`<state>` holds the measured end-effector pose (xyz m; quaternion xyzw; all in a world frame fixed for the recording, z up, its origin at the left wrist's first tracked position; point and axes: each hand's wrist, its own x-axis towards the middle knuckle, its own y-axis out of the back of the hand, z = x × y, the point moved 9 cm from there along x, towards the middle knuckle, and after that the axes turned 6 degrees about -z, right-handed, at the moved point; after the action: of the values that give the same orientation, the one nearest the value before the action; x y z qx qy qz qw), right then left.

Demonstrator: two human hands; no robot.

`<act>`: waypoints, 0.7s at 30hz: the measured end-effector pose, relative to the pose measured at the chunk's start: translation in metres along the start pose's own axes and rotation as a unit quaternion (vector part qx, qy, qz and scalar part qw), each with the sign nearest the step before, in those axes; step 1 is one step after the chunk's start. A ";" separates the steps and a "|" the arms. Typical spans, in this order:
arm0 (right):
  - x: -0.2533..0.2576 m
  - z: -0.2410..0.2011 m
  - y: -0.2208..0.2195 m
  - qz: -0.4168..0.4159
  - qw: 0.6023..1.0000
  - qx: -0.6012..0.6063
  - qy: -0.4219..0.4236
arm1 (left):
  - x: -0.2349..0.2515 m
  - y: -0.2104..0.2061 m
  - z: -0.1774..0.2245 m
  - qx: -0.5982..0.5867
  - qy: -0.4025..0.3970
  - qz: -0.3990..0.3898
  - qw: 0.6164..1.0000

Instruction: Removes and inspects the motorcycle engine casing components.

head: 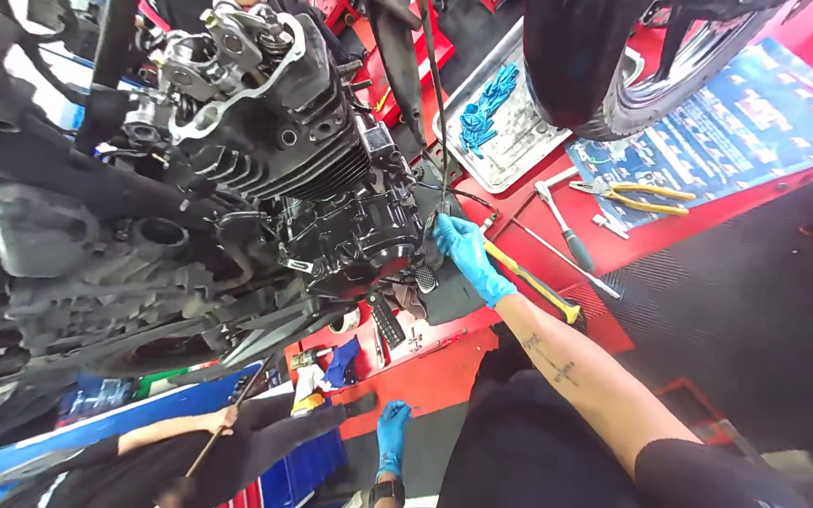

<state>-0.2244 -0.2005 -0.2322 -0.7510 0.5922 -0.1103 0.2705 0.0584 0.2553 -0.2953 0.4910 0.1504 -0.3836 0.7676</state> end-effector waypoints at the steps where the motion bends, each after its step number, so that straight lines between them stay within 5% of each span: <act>1: 0.000 0.011 0.014 0.016 0.999 -0.012 -0.025 | 0.002 0.001 0.004 -0.009 -0.006 0.002 1.000; 6: -0.040 0.111 0.068 -0.006 0.968 -0.148 -0.203 | -0.004 0.004 0.013 -0.094 -0.015 0.009 0.995; 11: -0.104 0.189 0.043 -0.124 0.896 -0.253 -0.342 | 0.009 0.010 0.007 -0.168 -0.008 0.006 0.986; 18: -0.133 0.249 -0.035 -0.259 0.792 -0.458 -0.311 | 0.081 0.018 0.003 -0.205 -0.019 -0.046 0.977; 21: -0.129 0.283 -0.069 -0.264 0.789 -0.517 -0.202 | 0.119 0.018 0.001 -0.148 -0.006 -0.086 0.985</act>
<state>-0.0648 0.0105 -0.4098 -0.9108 0.2712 0.2994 -0.0848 0.1502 0.2056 -0.3557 0.3554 0.2425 -0.4244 0.7967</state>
